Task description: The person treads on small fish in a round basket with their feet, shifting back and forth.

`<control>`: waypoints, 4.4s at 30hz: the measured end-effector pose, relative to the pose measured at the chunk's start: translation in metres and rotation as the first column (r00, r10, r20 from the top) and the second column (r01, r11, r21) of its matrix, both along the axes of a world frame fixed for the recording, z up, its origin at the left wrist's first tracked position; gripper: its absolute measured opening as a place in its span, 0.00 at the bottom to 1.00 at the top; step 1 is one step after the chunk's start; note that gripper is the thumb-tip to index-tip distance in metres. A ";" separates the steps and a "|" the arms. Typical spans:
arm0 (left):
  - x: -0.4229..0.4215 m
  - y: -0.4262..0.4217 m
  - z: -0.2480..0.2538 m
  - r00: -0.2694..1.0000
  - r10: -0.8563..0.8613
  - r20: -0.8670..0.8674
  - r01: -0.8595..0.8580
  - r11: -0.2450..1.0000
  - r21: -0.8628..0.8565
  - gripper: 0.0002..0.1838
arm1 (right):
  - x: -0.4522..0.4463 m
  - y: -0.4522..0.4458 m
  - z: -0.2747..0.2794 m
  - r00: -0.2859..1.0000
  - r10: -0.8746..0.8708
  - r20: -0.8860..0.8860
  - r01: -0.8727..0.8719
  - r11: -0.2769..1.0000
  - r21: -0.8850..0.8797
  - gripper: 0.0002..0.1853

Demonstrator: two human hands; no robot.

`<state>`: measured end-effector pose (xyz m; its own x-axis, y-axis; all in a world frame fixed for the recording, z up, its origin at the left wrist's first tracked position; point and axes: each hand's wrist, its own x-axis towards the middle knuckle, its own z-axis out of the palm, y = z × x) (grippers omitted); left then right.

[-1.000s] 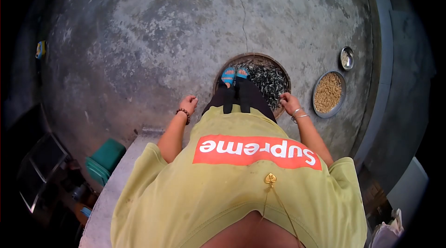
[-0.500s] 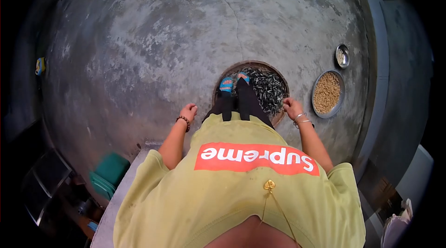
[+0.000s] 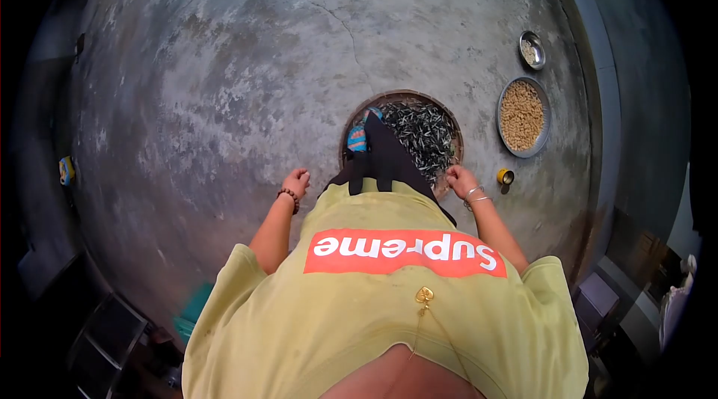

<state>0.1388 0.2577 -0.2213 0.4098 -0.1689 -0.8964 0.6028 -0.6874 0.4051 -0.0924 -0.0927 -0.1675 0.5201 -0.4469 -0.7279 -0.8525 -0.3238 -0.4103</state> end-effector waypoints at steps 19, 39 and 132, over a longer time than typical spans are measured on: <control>0.005 -0.017 -0.004 0.987 -0.153 -0.046 0.154 0.988 0.015 0.14 | -0.016 0.001 0.020 0.986 -0.158 0.045 0.158 0.987 -0.009 0.08; 0.018 -0.085 0.003 0.987 -0.162 0.012 0.162 0.987 -0.003 0.15 | -0.045 -0.013 0.001 0.971 -0.240 -0.005 0.240 0.966 0.096 0.07; -0.056 -0.149 0.011 0.968 0.237 -0.077 -0.238 0.971 0.002 0.15 | 0.031 -0.168 0.037 0.997 0.020 -0.079 -0.008 0.988 0.154 0.09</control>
<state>0.0832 0.1084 -0.2101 0.3696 -0.0813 -0.9256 0.7776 -0.5184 0.3560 -0.0619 -0.2612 -0.1304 0.4626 -0.3197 -0.8269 -0.8805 -0.2745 -0.3865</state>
